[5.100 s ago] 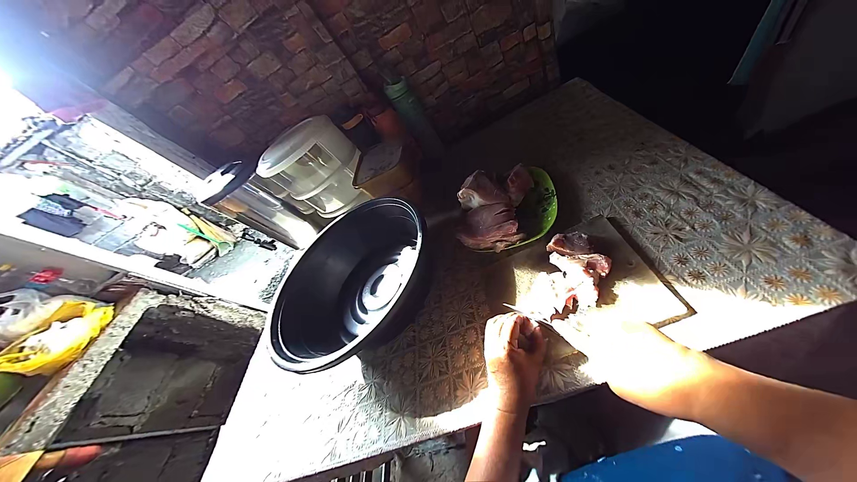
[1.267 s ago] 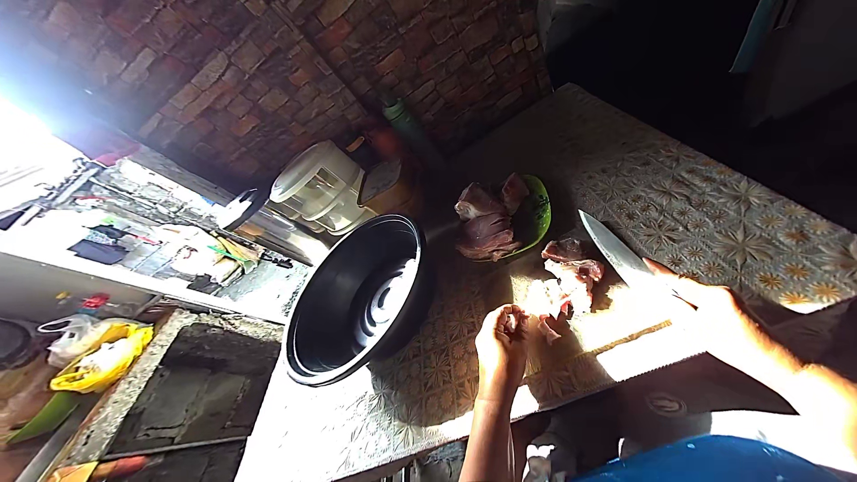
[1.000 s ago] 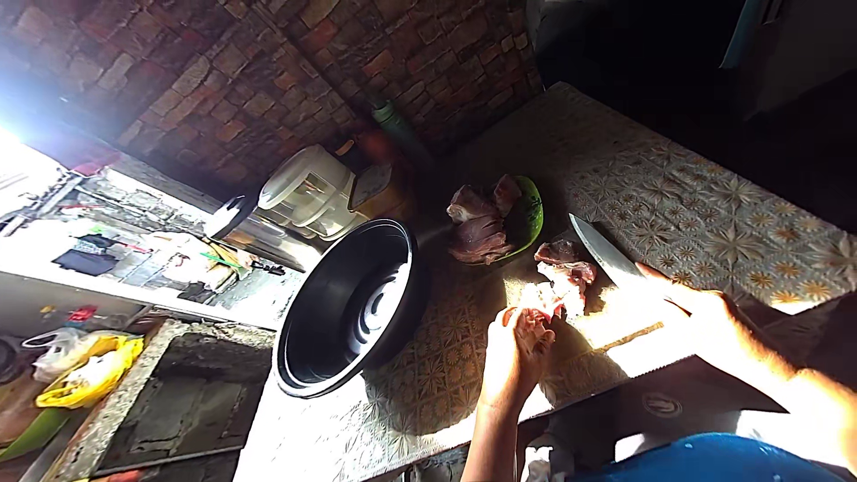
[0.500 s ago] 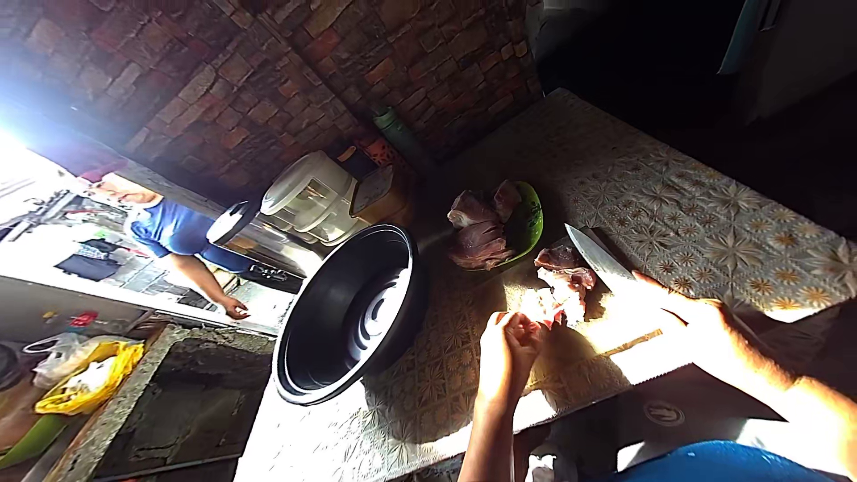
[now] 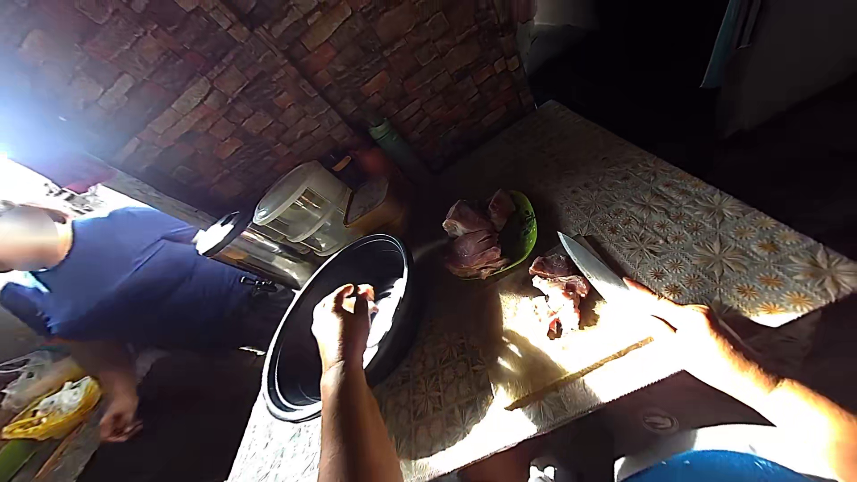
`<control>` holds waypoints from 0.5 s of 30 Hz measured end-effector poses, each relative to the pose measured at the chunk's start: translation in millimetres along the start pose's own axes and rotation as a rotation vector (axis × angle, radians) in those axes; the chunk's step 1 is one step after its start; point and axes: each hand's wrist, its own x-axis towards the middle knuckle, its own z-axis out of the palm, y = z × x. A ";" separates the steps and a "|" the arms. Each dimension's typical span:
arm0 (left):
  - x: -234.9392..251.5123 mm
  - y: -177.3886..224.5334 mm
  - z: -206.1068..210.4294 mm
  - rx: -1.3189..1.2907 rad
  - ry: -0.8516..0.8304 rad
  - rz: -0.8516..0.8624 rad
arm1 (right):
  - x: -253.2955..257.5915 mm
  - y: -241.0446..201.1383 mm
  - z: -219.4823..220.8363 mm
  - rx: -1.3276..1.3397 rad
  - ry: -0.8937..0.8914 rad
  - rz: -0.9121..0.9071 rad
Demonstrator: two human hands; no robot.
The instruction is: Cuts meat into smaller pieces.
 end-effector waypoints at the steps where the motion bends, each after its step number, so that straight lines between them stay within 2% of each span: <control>1: -2.4 5.7 3.0 0.056 -0.055 -0.015 | -0.5 1.7 1.5 -0.006 0.009 -0.003; 3: -15.9 20.3 13.3 0.081 0.007 0.032 | -1.7 3.9 4.5 -0.016 0.023 -0.012; 6: -48.5 45.0 42.4 0.071 0.145 0.306 | -2.0 2.7 3.1 -0.024 -0.007 0.001; 7: -60.1 54.4 55.2 0.043 0.090 0.416 | -1.2 1.9 2.1 -0.017 -0.023 -0.004; 9: -79.5 73.8 81.8 -0.081 -0.232 0.547 | 2.3 -6.1 -3.8 0.036 -0.084 0.011; 11: -93.8 90.4 105.6 -0.205 -0.565 0.524 | 6.3 -18.7 -7.2 0.119 -0.099 0.062; 13: -103.1 98.8 121.3 -0.267 -0.719 0.466 | 6.9 -24.2 -8.0 0.136 -0.073 0.068; 15: -107.8 103.7 126.2 -0.282 -0.742 0.406 | 6.8 -21.4 -7.4 0.150 -0.087 0.091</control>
